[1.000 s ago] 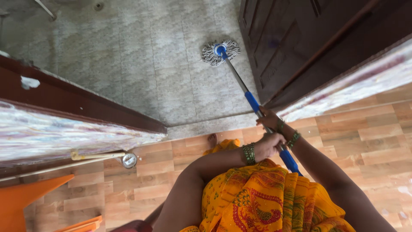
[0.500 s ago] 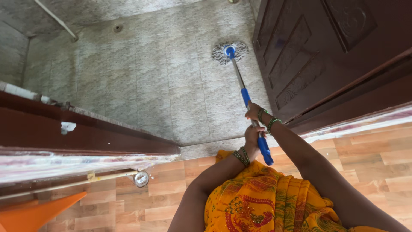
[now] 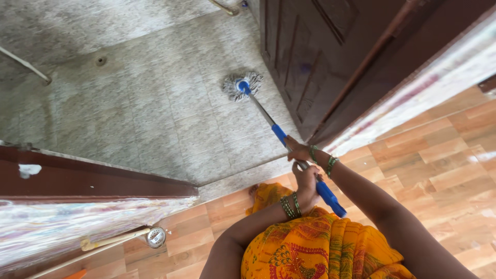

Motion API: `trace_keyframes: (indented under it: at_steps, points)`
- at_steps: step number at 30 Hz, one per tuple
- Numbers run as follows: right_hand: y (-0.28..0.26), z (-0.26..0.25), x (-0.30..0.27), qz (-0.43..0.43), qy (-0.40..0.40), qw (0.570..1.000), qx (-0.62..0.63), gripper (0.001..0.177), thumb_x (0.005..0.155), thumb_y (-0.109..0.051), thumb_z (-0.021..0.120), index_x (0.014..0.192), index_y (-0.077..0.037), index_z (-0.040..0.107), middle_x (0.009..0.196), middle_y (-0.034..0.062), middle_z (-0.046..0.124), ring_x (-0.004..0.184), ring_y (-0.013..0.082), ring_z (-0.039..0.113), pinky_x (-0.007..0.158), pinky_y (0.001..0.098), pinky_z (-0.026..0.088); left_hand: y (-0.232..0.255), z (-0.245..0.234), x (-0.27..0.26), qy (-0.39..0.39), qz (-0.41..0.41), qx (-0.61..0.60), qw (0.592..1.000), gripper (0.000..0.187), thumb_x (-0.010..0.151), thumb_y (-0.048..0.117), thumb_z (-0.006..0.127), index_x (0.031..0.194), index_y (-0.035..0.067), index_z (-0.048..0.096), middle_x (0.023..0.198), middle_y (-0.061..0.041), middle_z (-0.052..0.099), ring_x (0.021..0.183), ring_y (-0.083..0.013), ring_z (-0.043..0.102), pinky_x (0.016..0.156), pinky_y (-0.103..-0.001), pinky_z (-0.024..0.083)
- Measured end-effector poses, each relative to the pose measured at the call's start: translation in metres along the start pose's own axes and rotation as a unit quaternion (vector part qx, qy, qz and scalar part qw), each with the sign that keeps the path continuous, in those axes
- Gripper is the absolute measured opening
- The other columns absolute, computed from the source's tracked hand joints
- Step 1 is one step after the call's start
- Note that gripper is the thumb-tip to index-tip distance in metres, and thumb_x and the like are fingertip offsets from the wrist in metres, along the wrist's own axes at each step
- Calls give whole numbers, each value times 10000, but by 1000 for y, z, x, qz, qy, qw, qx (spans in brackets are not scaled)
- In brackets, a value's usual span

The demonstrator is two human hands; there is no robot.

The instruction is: The person mops a tiled floor using a mop, moving it across various sections of the room and into an adjacent bathroom area containing urinals and a sink.

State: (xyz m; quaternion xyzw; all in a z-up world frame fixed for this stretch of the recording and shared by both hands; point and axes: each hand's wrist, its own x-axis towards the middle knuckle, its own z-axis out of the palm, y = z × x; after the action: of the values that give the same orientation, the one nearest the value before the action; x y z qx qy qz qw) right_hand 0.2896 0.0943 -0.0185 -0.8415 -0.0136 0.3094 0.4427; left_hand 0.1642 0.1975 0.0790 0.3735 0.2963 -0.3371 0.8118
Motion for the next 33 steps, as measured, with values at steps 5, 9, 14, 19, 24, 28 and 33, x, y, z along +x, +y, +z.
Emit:
trace_keyframes:
  at_steps: [5, 9, 14, 19, 24, 28, 33]
  points:
    - [10, 4, -136, 21, 2, 999, 36, 894, 876, -116, 737, 1608, -174, 228, 1699, 116, 177, 1502, 282, 308, 1179, 393, 370, -95, 4, -18, -204, -95, 177, 958, 218, 941, 69, 646, 1082, -10, 500, 977, -97, 576, 855, -150, 608, 902, -303, 592]
    - [56, 7, -227, 210, -1, 960, 184, 671, 1063, -191, 450, 1686, -328, 240, 1368, 360, 595, 1009, 617, 517, 445, 243, 435, -134, 26, -68, -379, -187, 130, 897, 230, 992, 91, 612, 1133, -54, 504, 1125, -144, 616, 1027, -210, 667, 1011, -366, 560]
    - [132, 25, -304, -54, -54, 955, 288, 665, 859, 23, 576, 1498, -62, 416, 1696, 111, 176, 1123, 254, 712, 561, 309, 585, -162, 38, -106, -416, -299, 166, 843, 333, 1041, 173, 592, 1180, -121, 518, 1182, -227, 612, 1073, -280, 661, 1006, -408, 542]
    - [129, 36, -321, -142, -91, 938, 304, 761, 838, 83, 558, 1541, -63, 306, 1693, 140, 194, 1228, 290, 633, 640, 323, 578, -185, 22, -82, -436, -385, 103, 807, 435, 1106, 268, 578, 1228, -147, 546, 1216, -280, 594, 1078, -322, 634, 970, -441, 510]
    - [92, 17, -238, -2, -61, 940, 335, 990, 748, 135, 537, 1604, -121, 112, 1650, 146, 246, 1205, 312, 643, 539, 263, 567, -154, 19, -43, -419, -262, 171, 853, 425, 1048, 262, 611, 1245, -104, 525, 1210, -239, 602, 1110, -319, 617, 1006, -448, 498]
    - [74, 17, -158, 14, -37, 935, 353, 983, 770, 142, 532, 1629, -135, 143, 1645, 181, 287, 1189, 286, 647, 507, 236, 531, -108, 6, -11, -322, -175, 203, 908, 401, 995, 244, 639, 1253, -29, 498, 1167, -160, 609, 1066, -266, 615, 946, -397, 507]
    - [19, -5, -29, -16, -14, 973, 232, 952, 807, 157, 612, 1612, -83, 163, 1709, 78, 2, 1296, 300, 525, 757, 310, 609, -31, -10, 45, -74, -31, 176, 981, 339, 970, 202, 660, 1208, 66, 459, 1055, -114, 578, 921, -227, 586, 764, -320, 545]
